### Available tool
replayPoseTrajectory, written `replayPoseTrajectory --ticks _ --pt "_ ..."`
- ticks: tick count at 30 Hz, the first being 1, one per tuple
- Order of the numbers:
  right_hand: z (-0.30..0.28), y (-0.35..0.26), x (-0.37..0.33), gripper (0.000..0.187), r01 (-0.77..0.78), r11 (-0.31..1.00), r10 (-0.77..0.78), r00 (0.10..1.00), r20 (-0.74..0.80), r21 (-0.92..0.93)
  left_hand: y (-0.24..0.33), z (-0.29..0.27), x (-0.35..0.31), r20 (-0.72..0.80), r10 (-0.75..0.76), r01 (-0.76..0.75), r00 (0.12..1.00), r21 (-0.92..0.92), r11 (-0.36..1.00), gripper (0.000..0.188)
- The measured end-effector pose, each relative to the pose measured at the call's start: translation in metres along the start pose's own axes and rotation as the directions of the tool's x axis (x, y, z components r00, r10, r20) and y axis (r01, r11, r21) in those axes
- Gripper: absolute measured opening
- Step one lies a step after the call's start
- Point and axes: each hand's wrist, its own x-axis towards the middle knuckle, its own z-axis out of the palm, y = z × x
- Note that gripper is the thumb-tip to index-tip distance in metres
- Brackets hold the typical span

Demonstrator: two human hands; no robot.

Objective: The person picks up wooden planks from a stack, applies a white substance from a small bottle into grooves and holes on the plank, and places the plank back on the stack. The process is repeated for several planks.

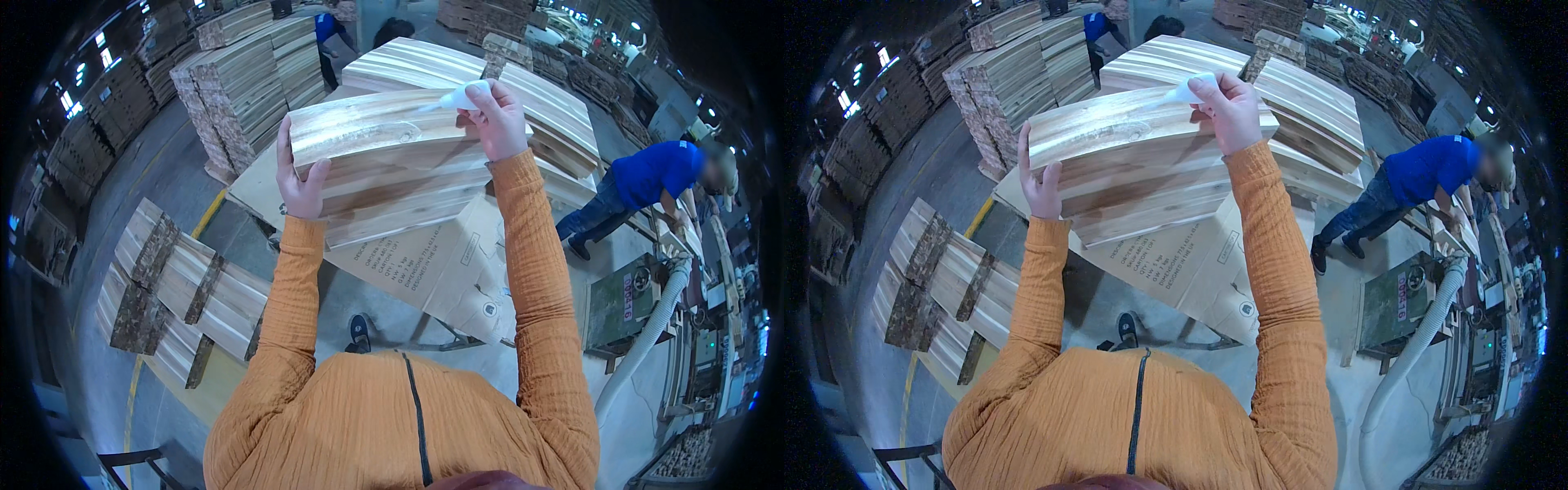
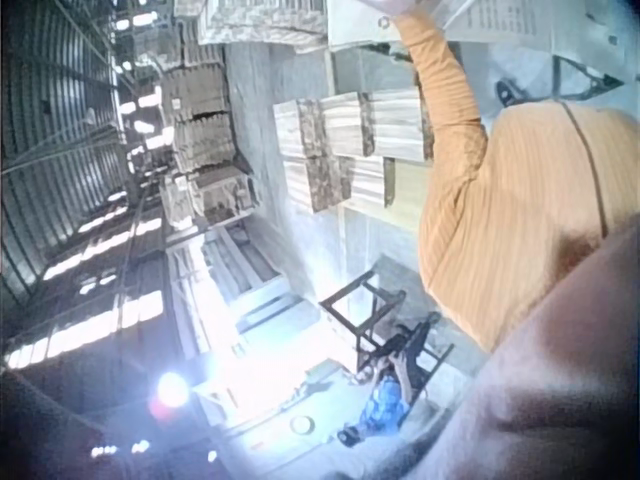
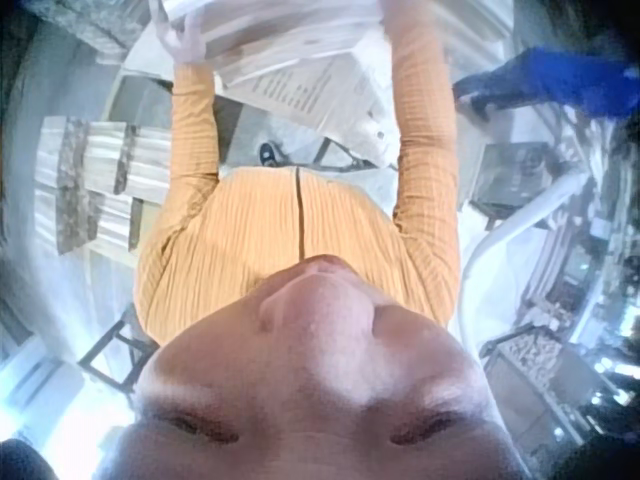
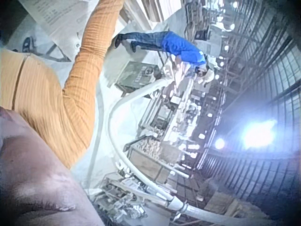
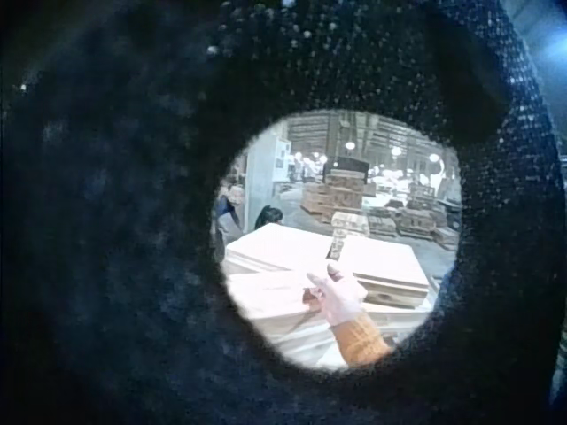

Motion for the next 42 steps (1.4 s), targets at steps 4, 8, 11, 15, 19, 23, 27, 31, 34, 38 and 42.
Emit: replayPoseTrajectory --ticks 4,8,11,15,19,23,27,31,34,38,42 --pt "0.0044 0.0002 -0.0018 0.016 -0.016 0.999 0.016 1.000 -0.004 -0.029 0.0008 -0.0014 -0.0008 -0.012 -0.002 0.002 1.000 -0.030 1.000 0.075" --pt "0.0087 -0.0017 0.0056 0.018 0.002 0.997 -0.003 1.000 -0.014 -0.072 -0.0044 -0.0001 0.0075 -0.008 0.061 -0.061 0.998 -0.001 0.998 0.075" --pt "0.0072 0.0013 0.0062 0.018 0.004 0.995 -0.006 1.000 -0.015 -0.103 -0.0064 0.0010 0.0068 -0.007 0.057 -0.057 0.998 0.007 0.998 0.075" --pt "0.0062 0.0031 0.0069 0.019 0.010 0.989 -0.012 1.000 -0.012 -0.148 -0.0061 0.0017 0.0058 -0.014 0.045 -0.045 0.999 0.001 0.999 0.075" --pt "0.0061 0.0038 0.0074 0.021 0.012 0.977 -0.019 0.999 -0.028 -0.214 -0.0065 0.0010 0.0067 -0.016 0.054 -0.053 0.998 0.017 0.998 0.075" --pt "0.0064 0.0043 0.0075 0.022 0.019 0.972 -0.026 0.999 -0.027 -0.236 -0.0056 0.0017 0.0065 -0.017 0.058 -0.058 0.998 0.027 0.998 0.075" --pt "0.0067 0.0029 0.0062 0.022 0.034 0.968 -0.040 0.999 -0.020 -0.251 -0.0054 0.0009 0.0066 -0.021 0.063 -0.062 0.998 0.037 0.997 0.075" --pt "0.0057 0.0020 0.0051 0.022 0.048 0.961 -0.053 0.999 -0.010 -0.274 -0.0061 0.0004 0.0057 -0.029 0.057 -0.056 0.998 0.041 0.998 0.075" --pt "0.0050 0.0031 0.0058 0.022 0.040 0.970 -0.045 0.999 -0.013 -0.239 -0.0046 0.0021 0.0053 -0.024 0.041 -0.040 0.999 0.016 0.999 0.076" --pt "0.0064 0.0029 0.0048 0.022 0.042 0.971 -0.044 0.999 -0.004 -0.237 -0.0046 0.0005 0.0049 -0.016 0.059 -0.059 0.998 0.038 0.998 0.076" --pt "0.0057 0.0036 0.0051 0.022 0.040 0.973 -0.042 0.999 -0.003 -0.229 -0.0043 0.0007 0.0048 -0.020 0.052 -0.051 0.998 0.044 0.998 0.076"
